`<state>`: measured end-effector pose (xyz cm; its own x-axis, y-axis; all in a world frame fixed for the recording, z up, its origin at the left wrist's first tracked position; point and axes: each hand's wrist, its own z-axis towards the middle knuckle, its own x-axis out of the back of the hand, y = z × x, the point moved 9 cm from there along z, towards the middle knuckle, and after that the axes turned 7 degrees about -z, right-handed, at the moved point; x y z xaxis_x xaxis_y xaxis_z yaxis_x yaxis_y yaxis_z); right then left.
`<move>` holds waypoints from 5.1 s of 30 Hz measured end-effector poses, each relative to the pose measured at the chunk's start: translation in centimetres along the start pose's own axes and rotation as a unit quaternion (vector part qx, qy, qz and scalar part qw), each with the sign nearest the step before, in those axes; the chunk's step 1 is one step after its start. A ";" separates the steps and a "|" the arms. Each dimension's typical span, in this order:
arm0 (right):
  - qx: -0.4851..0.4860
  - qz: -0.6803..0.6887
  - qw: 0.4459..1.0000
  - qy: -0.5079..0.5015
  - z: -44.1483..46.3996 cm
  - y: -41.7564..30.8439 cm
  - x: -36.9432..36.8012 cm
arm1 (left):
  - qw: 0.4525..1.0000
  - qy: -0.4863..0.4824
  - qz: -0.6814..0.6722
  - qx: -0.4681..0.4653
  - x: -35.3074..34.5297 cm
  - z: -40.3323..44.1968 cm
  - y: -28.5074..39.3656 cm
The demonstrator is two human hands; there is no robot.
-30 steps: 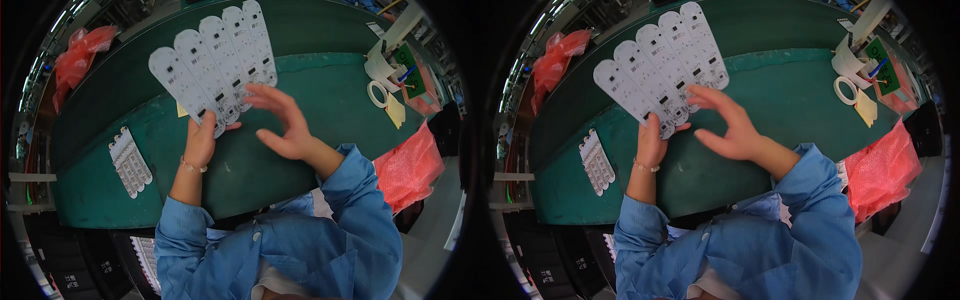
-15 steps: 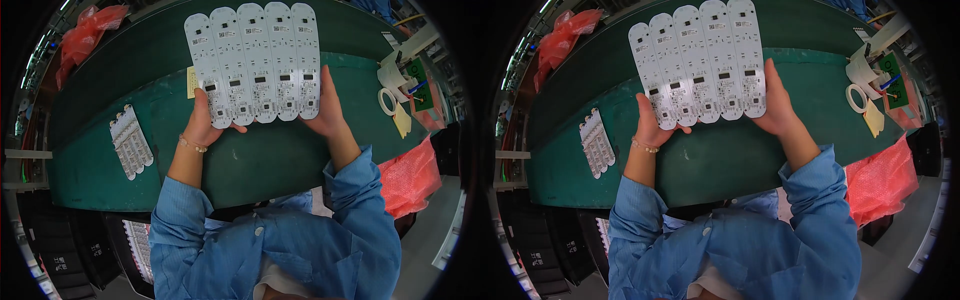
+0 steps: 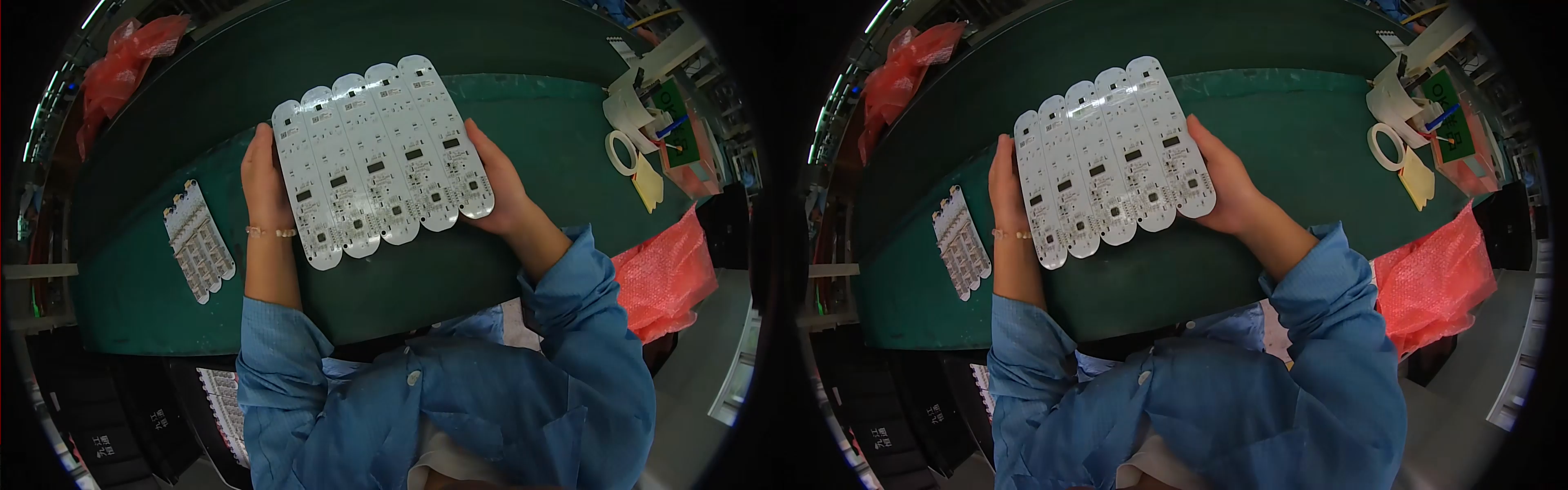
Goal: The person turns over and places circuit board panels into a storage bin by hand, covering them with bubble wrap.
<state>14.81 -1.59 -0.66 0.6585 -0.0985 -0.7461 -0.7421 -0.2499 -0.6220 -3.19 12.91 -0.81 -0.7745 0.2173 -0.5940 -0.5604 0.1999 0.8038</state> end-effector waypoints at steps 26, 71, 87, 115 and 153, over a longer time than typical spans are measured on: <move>0.014 0.044 0.995 -0.093 -0.9 0.7 -0.9 | 0.996 0.065 0.049 0.042 1.5 0.2 -0.4; 0.012 -0.092 0.995 0.024 0.1 -0.2 1.0 | 0.905 0.064 0.226 -0.356 -0.3 -3.3 6.1; 0.201 -0.189 0.958 0.083 -0.2 -3.5 2.2 | 0.951 -0.200 0.173 0.162 -5.2 -3.3 -4.1; -0.095 -0.254 0.945 -0.186 -9.6 18.7 -7.5 | 0.988 0.125 0.085 -0.018 10.7 -36.3 0.9; -0.275 -0.360 0.886 -0.099 -13.9 36.4 -11.3 | 0.826 0.452 0.302 -0.149 42.3 -58.5 5.1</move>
<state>-17.88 -23.00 -11.59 0.8614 0.4342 -0.2634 0.0706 -0.6159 -0.7847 -55.98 -32.80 -19.93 -0.7667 -0.6372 0.0781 0.0655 0.0434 0.9969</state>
